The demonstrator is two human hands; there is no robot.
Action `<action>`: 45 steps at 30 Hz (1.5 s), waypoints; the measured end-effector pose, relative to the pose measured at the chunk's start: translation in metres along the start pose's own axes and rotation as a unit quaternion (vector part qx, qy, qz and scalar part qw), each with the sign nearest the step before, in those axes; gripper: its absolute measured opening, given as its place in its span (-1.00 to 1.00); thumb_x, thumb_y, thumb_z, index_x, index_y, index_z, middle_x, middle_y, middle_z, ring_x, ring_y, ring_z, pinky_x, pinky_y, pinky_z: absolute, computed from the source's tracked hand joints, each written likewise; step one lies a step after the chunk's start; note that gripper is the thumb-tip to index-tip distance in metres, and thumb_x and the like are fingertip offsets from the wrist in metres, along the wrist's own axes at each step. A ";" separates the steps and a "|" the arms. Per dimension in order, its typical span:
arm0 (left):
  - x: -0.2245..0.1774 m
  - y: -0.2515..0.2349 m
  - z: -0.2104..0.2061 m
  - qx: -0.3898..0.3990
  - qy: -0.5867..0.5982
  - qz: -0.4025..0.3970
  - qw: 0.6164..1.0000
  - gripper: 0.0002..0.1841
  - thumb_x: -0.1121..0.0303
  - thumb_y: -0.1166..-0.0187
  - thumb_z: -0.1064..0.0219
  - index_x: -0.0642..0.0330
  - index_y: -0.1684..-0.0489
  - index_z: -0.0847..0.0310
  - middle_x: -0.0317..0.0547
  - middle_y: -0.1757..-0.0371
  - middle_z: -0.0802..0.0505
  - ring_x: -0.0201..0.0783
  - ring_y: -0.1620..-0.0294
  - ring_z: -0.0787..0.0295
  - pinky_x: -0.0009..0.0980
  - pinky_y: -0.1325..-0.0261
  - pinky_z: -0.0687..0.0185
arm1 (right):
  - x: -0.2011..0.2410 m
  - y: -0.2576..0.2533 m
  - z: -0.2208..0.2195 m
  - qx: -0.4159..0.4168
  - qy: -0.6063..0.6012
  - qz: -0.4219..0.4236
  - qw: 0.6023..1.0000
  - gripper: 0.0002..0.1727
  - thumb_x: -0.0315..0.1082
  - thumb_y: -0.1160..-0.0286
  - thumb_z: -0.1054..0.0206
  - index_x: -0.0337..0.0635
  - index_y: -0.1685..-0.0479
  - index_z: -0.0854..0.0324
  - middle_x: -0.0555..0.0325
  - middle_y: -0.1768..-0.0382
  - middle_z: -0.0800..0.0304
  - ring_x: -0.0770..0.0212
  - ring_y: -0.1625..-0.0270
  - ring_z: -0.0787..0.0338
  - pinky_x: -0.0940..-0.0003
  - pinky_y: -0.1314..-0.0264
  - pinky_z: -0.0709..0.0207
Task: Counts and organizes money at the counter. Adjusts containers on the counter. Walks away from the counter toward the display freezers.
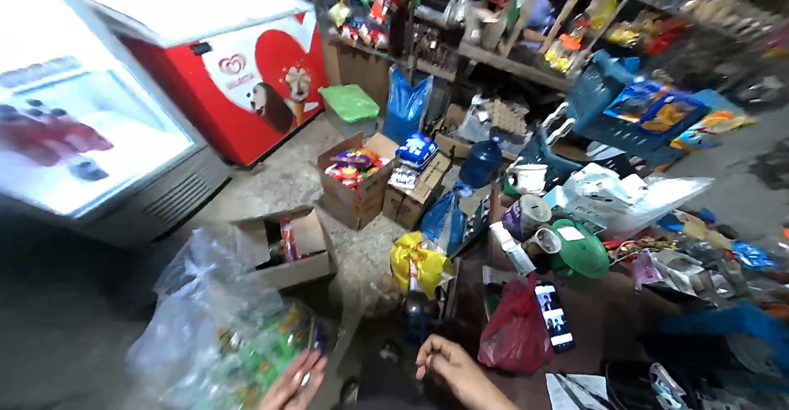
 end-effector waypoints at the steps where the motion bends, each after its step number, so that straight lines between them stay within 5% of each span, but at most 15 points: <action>1: -0.004 -0.008 -0.014 0.028 -0.005 -0.016 0.999 -0.61 0.40 -0.73 -0.15 0.16 -0.51 -0.43 -0.14 -0.30 -0.86 -0.23 -0.32 -0.82 -0.36 -0.36 -0.73 | 0.000 0.001 0.004 -0.001 0.003 -0.002 1.000 -0.75 -0.44 -0.73 0.02 -0.30 -0.01 -0.59 0.29 0.21 -0.81 0.63 0.36 -0.57 0.65 0.32 -0.40; 3: -0.018 -0.020 -0.046 0.055 -0.017 -0.032 0.998 -0.50 0.38 -0.68 -0.22 0.22 -0.61 -0.34 -0.06 -0.38 -0.81 -0.19 -0.37 -0.78 -0.34 -0.40 -0.70 | -0.005 0.003 0.011 -0.002 0.008 0.002 1.000 -0.75 -0.44 -0.70 0.01 -0.28 0.02 -0.61 0.34 0.23 -0.83 0.66 0.40 -0.57 0.68 0.37 -0.40; 5: -0.032 -0.030 -0.073 0.065 -0.010 -0.036 0.997 -0.50 0.53 -0.71 -0.05 0.31 -0.67 -0.22 0.03 -0.47 -0.73 -0.11 -0.46 -0.71 -0.25 -0.49 -0.64 | -0.011 0.005 0.019 -0.011 0.007 0.013 1.000 -0.75 -0.42 -0.68 0.01 -0.24 0.03 -0.61 0.40 0.26 -0.83 0.70 0.48 -0.51 0.72 0.45 -0.34; 10: -0.047 -0.059 -0.116 0.166 0.080 -0.053 0.981 -0.40 0.66 -0.47 -0.04 0.35 -0.62 -0.36 0.20 -0.58 -0.62 0.07 -0.60 -0.57 -0.11 -0.62 -0.49 | -0.012 0.001 0.043 -0.053 -0.026 0.031 0.998 -0.73 -0.46 -0.63 0.04 -0.18 0.09 -0.62 0.43 0.31 -0.85 0.72 0.54 -0.51 0.78 0.50 -0.32; 12: -0.046 -0.068 -0.125 0.226 0.151 -0.035 0.962 -0.44 0.48 -0.55 -0.02 0.37 -0.62 -0.40 0.26 -0.62 -0.55 0.13 -0.65 -0.49 -0.07 -0.68 -0.39 | -0.009 -0.002 0.047 -0.051 -0.027 0.039 0.998 -0.73 -0.47 -0.62 0.04 -0.18 0.09 -0.62 0.41 0.30 -0.85 0.72 0.54 -0.51 0.78 0.50 -0.32; 14: -0.048 -0.073 -0.136 0.259 0.191 -0.011 0.947 -0.32 0.09 -0.76 0.32 0.41 -0.67 -0.32 0.33 -0.66 -0.49 0.19 -0.69 -0.42 -0.03 -0.72 -0.31 | -0.003 -0.007 0.049 -0.048 -0.023 0.047 0.997 -0.73 -0.47 -0.61 0.05 -0.18 0.10 -0.62 0.41 0.30 -0.85 0.72 0.52 -0.52 0.78 0.48 -0.33; 16: -0.051 -0.080 -0.145 0.275 0.212 0.011 0.938 0.00 -0.31 -0.67 0.59 0.42 -0.70 -0.25 0.38 -0.69 -0.44 0.23 -0.73 -0.33 0.01 -0.76 -0.21 | 0.002 -0.011 0.050 -0.052 -0.027 0.051 0.997 -0.73 -0.47 -0.63 0.05 -0.19 0.10 -0.62 0.41 0.29 -0.84 0.72 0.51 -0.51 0.78 0.47 -0.32; 18: -0.054 -0.091 -0.150 0.282 0.220 0.017 0.934 0.16 -0.51 -0.55 0.61 0.42 -0.72 -0.22 0.40 -0.69 -0.42 0.25 -0.74 -0.31 0.02 -0.77 -0.20 | 0.003 -0.016 0.052 -0.060 -0.032 0.052 0.996 -0.73 -0.47 -0.64 0.05 -0.19 0.09 -0.62 0.41 0.30 -0.85 0.72 0.51 -0.51 0.79 0.46 -0.32; 22: -0.066 -0.114 -0.162 0.270 0.243 0.030 0.931 0.23 -0.60 -0.45 0.59 0.39 -0.75 -0.16 0.39 -0.69 -0.42 0.25 -0.72 -0.34 0.02 -0.74 -0.26 | 0.004 -0.029 0.059 -0.082 -0.041 0.046 0.995 -0.73 -0.47 -0.63 0.04 -0.19 0.05 -0.62 0.47 0.43 -0.74 0.68 0.46 -0.58 0.75 0.34 -0.43; 27: -0.086 -0.160 -0.170 0.262 0.238 0.044 0.934 0.19 -0.59 -0.46 0.61 0.32 -0.80 -0.07 0.35 -0.70 -0.42 0.21 -0.73 -0.35 0.01 -0.73 -0.28 | 0.030 -0.064 0.062 -0.101 0.053 0.014 0.993 -0.66 -0.37 -0.62 -0.09 -0.19 -0.21 -0.69 0.46 0.54 -0.58 0.62 0.57 -0.47 0.68 0.47 -0.40; 32: -0.123 -0.235 -0.180 0.278 0.192 0.076 0.938 0.16 -0.57 -0.50 0.57 0.31 -0.82 -0.06 0.32 -0.74 -0.37 0.20 -0.73 -0.35 -0.02 -0.72 -0.31 | 0.073 -0.135 0.063 -0.099 0.173 0.018 0.980 -0.59 -0.25 -0.66 -0.14 -0.09 -0.39 -0.68 0.30 0.52 -0.63 0.46 0.53 -0.50 0.44 0.39 -0.48; 36: -0.174 -0.316 -0.179 0.348 0.199 0.119 0.908 0.07 -0.53 -0.56 0.33 0.29 -0.76 -0.22 0.28 -0.75 -0.39 0.18 -0.76 -0.32 -0.05 -0.75 -0.27 | 0.106 -0.223 0.059 -0.115 0.173 -0.010 0.978 -0.59 -0.27 -0.69 -0.15 -0.15 -0.42 -0.66 0.15 0.44 -0.71 0.33 0.46 -0.61 0.31 0.30 -0.56; 39: -0.219 -0.367 -0.178 0.354 0.214 0.120 0.903 0.07 -0.49 -0.57 0.16 0.37 -0.77 -0.16 0.31 -0.75 -0.37 0.18 -0.77 -0.29 -0.05 -0.78 -0.23 | 0.134 -0.291 0.053 -0.100 0.178 -0.038 0.978 -0.58 -0.24 -0.72 -0.15 -0.11 -0.46 -0.63 0.14 0.42 -0.73 0.30 0.45 -0.62 0.26 0.27 -0.58; 42: -0.266 -0.398 -0.174 0.318 0.198 0.117 0.920 0.11 -0.51 -0.57 0.47 0.38 -0.80 -0.06 0.31 -0.76 -0.36 0.16 -0.77 -0.30 -0.05 -0.76 -0.25 | 0.174 -0.348 0.043 -0.098 0.210 0.011 0.973 -0.52 -0.28 -0.70 -0.15 -0.07 -0.57 -0.57 0.12 0.47 -0.72 0.29 0.49 -0.61 0.26 0.32 -0.59; 45: -0.295 -0.420 -0.166 0.303 0.222 0.129 0.918 0.12 -0.48 -0.56 0.64 0.36 -0.82 -0.04 0.33 -0.76 -0.34 0.18 -0.78 -0.27 -0.01 -0.77 -0.21 | 0.201 -0.397 0.033 -0.132 0.254 0.148 0.947 -0.44 -0.34 -0.61 -0.18 -0.17 -0.64 -0.49 0.17 0.65 -0.60 0.31 0.68 -0.50 0.28 0.59 -0.52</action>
Point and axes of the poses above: each hand's wrist, its own y-axis away from the middle knuckle, its own z-axis out of the back of the hand, x = y × z, the point moved 1 cm from there along -y, towards the middle knuckle
